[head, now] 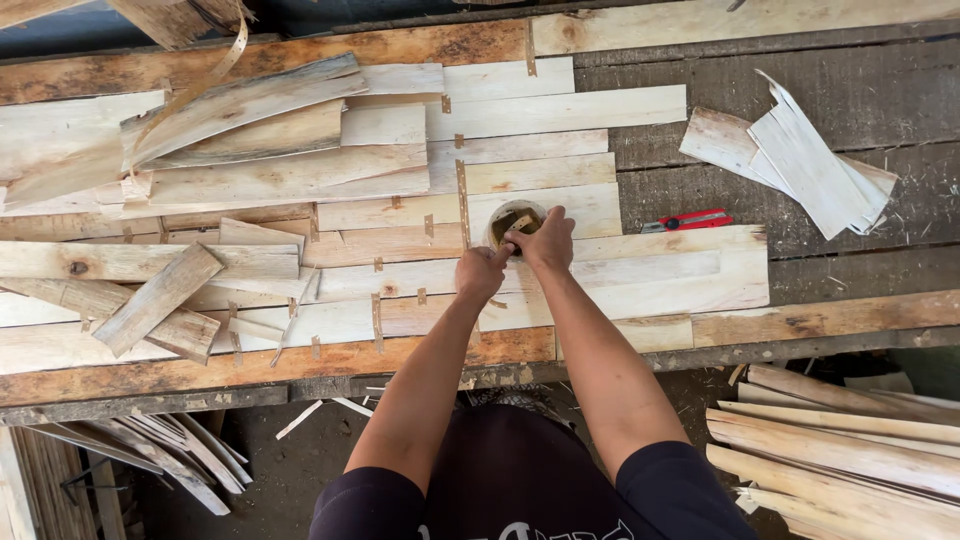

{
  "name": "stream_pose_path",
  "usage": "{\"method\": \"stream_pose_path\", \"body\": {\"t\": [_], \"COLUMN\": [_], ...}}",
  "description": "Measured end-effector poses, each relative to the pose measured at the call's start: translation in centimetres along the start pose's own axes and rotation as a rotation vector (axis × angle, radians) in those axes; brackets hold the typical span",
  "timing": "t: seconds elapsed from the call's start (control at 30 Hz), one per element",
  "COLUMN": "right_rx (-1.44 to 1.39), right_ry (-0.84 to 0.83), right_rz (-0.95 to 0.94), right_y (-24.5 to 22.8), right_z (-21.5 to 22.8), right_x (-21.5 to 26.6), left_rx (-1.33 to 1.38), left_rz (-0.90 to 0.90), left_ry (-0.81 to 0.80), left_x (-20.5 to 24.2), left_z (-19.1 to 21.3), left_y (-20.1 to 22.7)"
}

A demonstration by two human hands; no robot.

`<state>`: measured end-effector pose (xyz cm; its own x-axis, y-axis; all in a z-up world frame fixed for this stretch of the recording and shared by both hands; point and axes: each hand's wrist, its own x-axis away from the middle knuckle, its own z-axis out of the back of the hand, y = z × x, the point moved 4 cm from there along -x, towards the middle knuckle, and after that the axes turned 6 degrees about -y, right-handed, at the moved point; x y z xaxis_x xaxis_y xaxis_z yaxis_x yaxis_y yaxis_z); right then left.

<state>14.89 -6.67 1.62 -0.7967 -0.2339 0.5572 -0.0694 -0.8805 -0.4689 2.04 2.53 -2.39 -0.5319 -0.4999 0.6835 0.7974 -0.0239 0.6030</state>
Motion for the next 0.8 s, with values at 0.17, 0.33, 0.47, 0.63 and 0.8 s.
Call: {"method": "stream_pose_path", "body": {"t": [0.17,0.33,0.47,0.63,0.8], "right_rx": [-0.029,-0.084,-0.072,-0.145,-0.004], "right_ry": [0.010,0.002,0.005,0.047,0.638], "right_rz": [-0.071,-0.095,-0.119,-0.055,0.562], "right_y": [0.4,1.4,0.6,1.5,3.7], "right_z": [-0.2,-1.2,-0.7,-1.4,-0.4], "right_x": [-1.1,-2.6,-1.7,-2.4,-1.1], "left_rx": [0.014,0.040,0.105,0.210,0.361], "left_rz": [-0.009,-0.050,-0.092,-0.098,-0.106], "left_ry": [-0.024,-0.025,-0.055,-0.087,-0.074], "left_x": [1.0,1.9,4.3,7.3,8.8], "left_z": [0.5,0.5,1.0,1.7,2.2], "left_y": [0.3,-0.9,-1.6,-3.4,-6.3]}}
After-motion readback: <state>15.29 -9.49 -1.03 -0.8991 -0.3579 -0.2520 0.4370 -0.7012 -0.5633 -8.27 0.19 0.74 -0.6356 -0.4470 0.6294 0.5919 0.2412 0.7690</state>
